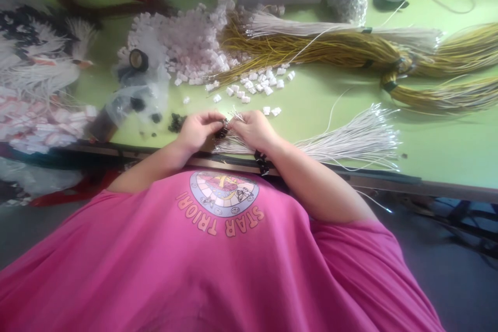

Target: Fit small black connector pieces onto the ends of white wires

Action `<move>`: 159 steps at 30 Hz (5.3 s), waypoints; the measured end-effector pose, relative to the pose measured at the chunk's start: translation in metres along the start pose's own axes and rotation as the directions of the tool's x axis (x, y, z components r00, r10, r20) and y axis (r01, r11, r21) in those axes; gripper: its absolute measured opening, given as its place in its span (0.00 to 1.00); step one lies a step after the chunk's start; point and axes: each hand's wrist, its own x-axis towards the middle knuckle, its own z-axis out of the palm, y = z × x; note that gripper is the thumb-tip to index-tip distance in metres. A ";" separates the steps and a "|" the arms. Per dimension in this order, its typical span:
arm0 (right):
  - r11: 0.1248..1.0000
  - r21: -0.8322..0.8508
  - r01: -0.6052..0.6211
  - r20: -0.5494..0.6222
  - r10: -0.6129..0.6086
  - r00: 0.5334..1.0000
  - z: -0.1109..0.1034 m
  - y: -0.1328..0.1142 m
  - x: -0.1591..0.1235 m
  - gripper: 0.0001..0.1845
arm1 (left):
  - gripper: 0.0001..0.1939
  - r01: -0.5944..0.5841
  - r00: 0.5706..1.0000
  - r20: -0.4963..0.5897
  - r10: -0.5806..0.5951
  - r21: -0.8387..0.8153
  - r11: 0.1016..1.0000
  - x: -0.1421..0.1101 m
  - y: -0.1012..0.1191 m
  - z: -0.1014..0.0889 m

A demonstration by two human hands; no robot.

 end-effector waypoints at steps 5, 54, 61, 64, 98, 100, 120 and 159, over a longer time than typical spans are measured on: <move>0.999 -0.013 0.036 0.009 -0.036 0.999 0.000 0.000 -0.001 0.13 | 0.11 -0.100 0.995 0.018 0.099 0.111 0.989 0.000 -0.004 0.004; 0.975 0.222 -0.014 -0.030 0.021 0.999 0.001 0.005 0.000 0.08 | 0.14 -0.065 0.989 0.135 0.059 0.044 0.997 0.008 0.010 -0.003; 0.987 0.162 -0.012 -0.059 0.022 0.998 0.001 -0.001 -0.003 0.11 | 0.13 -0.166 0.985 0.058 0.161 0.101 0.981 0.007 0.003 -0.006; 0.989 0.145 -0.021 -0.061 0.031 0.998 0.001 -0.002 -0.003 0.11 | 0.16 -0.180 0.981 0.091 0.173 0.084 0.980 0.007 0.001 -0.006; 1.000 0.013 0.017 -0.045 -0.016 0.999 0.004 0.002 -0.002 0.09 | 0.05 -0.376 0.927 0.217 0.307 0.502 0.779 0.001 0.009 -0.005; 0.997 -0.024 0.074 -0.073 -0.075 0.995 0.003 0.003 -0.001 0.10 | 0.05 -0.368 0.930 0.234 0.284 0.580 0.727 -0.002 0.016 -0.010; 0.986 0.159 -0.056 -0.041 0.063 0.997 -0.004 0.000 -0.002 0.09 | 0.05 -0.249 0.947 0.087 0.310 0.809 0.532 0.009 0.010 -0.075; 0.960 -0.245 0.134 -0.066 -0.154 0.986 0.007 0.005 -0.002 0.12 | 0.09 -0.304 0.950 0.192 0.247 0.379 0.874 -0.003 0.003 -0.001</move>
